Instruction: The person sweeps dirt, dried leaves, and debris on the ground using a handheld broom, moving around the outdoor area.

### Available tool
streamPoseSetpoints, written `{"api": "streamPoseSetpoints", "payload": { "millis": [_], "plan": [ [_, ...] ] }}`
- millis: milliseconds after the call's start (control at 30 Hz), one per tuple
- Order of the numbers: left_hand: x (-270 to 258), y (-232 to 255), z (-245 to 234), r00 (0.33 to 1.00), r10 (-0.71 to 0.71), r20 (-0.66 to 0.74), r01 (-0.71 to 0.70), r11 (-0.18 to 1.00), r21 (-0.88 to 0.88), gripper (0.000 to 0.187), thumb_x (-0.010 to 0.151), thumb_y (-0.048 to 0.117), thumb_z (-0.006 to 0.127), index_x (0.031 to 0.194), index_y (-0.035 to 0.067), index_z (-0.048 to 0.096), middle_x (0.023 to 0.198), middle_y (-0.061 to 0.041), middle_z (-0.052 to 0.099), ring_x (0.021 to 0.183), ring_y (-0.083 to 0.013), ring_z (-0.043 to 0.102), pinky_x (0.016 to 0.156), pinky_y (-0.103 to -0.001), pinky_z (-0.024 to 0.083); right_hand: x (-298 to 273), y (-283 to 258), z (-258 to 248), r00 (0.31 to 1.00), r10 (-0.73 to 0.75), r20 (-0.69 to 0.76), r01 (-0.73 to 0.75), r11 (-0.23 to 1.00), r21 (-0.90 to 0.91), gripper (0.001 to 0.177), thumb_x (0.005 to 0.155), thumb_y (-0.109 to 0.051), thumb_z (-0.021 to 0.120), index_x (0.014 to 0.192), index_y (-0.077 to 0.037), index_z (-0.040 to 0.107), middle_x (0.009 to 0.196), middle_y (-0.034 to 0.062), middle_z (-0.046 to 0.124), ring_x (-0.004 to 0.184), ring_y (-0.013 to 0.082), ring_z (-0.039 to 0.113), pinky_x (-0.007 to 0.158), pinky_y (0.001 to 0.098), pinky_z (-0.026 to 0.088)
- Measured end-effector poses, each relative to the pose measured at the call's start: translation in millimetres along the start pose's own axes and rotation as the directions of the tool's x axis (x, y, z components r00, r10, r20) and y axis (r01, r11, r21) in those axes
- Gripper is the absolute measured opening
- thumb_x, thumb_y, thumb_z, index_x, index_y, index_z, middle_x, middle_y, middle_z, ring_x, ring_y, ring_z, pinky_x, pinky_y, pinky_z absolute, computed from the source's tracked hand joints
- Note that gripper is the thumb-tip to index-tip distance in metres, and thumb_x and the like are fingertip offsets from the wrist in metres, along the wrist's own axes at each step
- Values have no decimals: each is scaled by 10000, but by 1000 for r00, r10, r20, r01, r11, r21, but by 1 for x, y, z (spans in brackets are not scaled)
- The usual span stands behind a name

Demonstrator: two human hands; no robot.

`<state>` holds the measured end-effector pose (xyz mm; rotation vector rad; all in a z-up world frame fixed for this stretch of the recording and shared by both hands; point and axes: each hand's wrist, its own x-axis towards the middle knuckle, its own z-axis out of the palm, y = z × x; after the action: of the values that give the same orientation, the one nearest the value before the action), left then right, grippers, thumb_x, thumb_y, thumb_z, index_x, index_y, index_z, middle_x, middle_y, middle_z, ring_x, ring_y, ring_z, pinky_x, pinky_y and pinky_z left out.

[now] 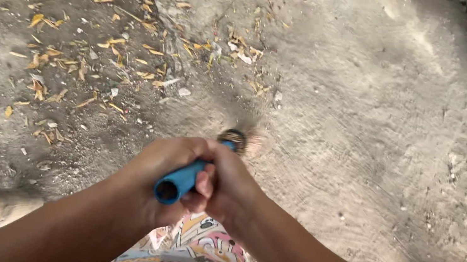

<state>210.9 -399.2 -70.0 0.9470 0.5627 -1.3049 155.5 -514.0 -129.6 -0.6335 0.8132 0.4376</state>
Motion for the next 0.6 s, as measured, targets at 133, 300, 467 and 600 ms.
{"api": "streamPoseSetpoints", "payload": {
  "millis": [133,300,467,600],
  "plan": [
    [0,10,-16,968,138,-210,-144,989,-18,224,978,196,441,917,-4,520,560,-97,504,405,-195,456,349,-338,332,48,-3,12,895,211,392,-201,977,-65,525,973,-306,493,469,-265,350,368,-72,357,241,57,331,210,234,328],
    [-11,15,19,868,203,-452,-268,960,-85,105,991,138,521,1028,43,545,674,-37,551,479,-114,488,419,-272,422,53,-15,18,911,103,399,-72,993,-92,208,1015,-225,499,913,-69,592,507,-85,439,333,25,369,306,175,357],
    [-32,13,92,901,93,-424,-81,996,46,177,1006,289,499,1080,128,493,724,-63,538,488,-182,498,431,-343,465,-31,-53,5,959,-5,284,-1,1000,21,219,1038,-275,531,930,-101,609,495,-105,456,300,2,375,251,149,329],
    [-22,23,116,956,-68,-284,108,986,125,129,994,238,518,1078,143,499,697,-75,543,471,-192,487,423,-384,444,-76,-86,-15,996,92,-7,-92,996,-23,254,1037,-276,475,889,-87,558,537,-42,480,386,81,429,344,222,369]
  ]
}}
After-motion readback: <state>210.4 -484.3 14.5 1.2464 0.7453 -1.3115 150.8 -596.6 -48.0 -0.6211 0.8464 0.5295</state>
